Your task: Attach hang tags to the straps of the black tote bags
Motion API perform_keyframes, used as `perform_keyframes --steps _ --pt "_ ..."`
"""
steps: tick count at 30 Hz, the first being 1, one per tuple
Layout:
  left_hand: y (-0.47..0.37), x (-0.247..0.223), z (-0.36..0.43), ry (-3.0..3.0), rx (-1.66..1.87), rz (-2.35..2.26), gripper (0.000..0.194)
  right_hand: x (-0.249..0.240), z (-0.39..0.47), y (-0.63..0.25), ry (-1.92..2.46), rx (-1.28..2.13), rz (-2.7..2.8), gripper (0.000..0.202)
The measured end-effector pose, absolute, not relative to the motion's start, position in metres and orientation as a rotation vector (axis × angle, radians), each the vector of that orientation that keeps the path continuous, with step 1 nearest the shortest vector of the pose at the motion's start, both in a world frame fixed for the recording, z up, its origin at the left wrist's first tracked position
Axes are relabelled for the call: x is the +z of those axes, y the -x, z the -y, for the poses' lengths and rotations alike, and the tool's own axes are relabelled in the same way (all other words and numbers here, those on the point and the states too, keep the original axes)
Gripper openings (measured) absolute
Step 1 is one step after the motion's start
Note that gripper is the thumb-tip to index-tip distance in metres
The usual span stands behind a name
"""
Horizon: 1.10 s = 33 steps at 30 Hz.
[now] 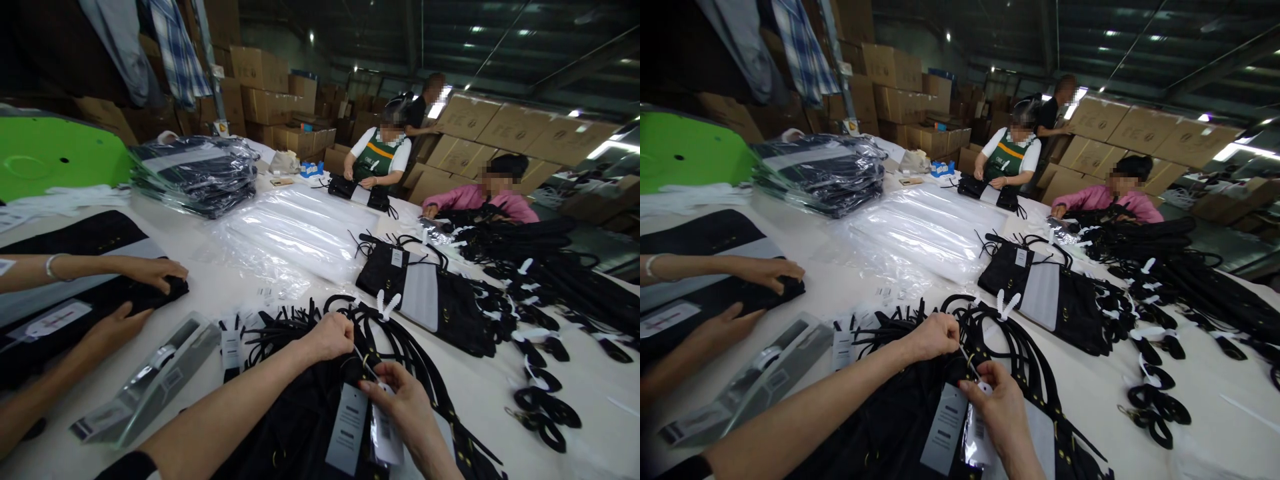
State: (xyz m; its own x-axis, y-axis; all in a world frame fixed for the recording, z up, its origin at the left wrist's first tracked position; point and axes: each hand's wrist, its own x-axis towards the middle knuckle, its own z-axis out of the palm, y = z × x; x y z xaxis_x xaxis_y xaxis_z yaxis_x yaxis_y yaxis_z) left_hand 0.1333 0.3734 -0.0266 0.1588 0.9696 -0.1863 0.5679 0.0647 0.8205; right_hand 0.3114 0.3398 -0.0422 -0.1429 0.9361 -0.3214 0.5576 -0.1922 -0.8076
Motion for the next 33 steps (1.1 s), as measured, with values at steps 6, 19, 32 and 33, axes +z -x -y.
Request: perform_keyframes --steps 6,19,32,33 --pt "-0.135 -0.033 -0.372 -1.527 0.724 -1.472 0.014 -0.038 -0.343 -0.302 1.698 1.113 1.758 0.033" --pt "-0.128 -0.04 -0.366 -1.482 0.773 -1.392 0.015 -0.043 -0.354 -0.276 1.647 0.904 2.019 0.032" --pt "-0.142 -0.029 -0.366 -1.025 0.805 -1.153 0.008 -0.036 -0.353 -0.288 1.571 1.514 1.435 0.026" --pt "-0.142 -0.027 -0.365 -0.958 0.814 -1.12 0.008 -0.036 -0.352 -0.292 1.534 1.636 1.278 0.029"
